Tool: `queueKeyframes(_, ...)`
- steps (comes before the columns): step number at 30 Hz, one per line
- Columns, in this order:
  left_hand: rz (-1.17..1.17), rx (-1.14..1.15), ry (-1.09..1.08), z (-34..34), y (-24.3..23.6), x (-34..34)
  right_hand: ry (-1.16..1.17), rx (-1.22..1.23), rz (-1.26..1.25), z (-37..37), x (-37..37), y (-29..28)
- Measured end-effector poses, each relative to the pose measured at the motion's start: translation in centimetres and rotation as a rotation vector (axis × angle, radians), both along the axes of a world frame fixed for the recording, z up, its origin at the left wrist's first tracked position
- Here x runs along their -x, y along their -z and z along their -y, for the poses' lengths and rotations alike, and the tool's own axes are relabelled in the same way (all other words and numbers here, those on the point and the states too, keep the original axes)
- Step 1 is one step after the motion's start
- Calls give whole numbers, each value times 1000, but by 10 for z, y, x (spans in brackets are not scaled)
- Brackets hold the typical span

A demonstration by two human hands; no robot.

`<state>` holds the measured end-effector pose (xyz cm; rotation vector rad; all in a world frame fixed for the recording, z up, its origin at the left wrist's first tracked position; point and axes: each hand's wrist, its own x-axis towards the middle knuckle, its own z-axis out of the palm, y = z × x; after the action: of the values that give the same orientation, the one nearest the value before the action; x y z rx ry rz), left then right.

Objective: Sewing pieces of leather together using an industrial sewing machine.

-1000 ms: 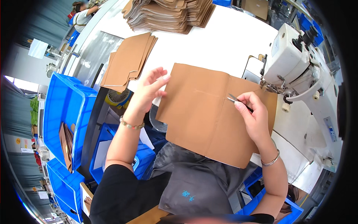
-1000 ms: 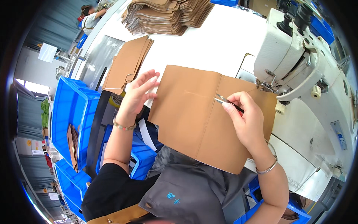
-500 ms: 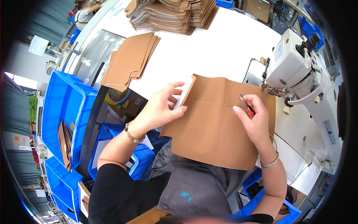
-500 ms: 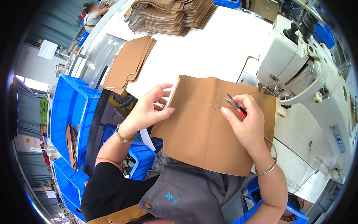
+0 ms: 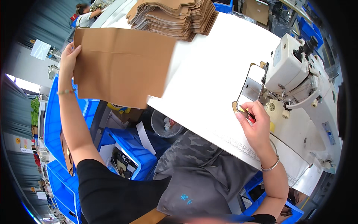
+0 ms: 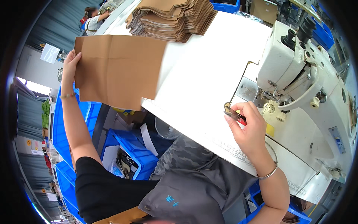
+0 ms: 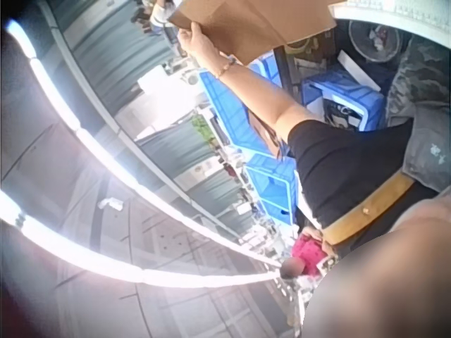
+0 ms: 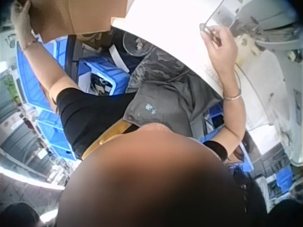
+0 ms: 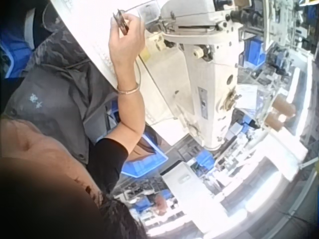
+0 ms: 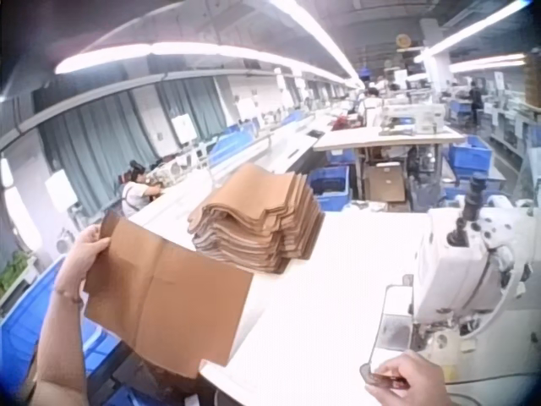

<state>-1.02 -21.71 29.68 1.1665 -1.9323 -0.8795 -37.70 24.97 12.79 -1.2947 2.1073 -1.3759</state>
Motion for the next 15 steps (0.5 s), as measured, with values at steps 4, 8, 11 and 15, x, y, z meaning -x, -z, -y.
queueKeyframes(4, 711, 650, -484, 62, 27, -22, -15, 6, -60, 1, 0, 1)
queueKeyframes(8, 759, 653, -300, 38, 92, 30, -7, -20, -53, 2, 0, 2)
queueKeyframes(11, 725, 355, -42, -20, 129, 89, -11, -25, -41, 2, 1, 3)
queueKeyframes(15, 935, 378, 11, -78, 145, 139, -43, -42, -78, 2, 1, 5)
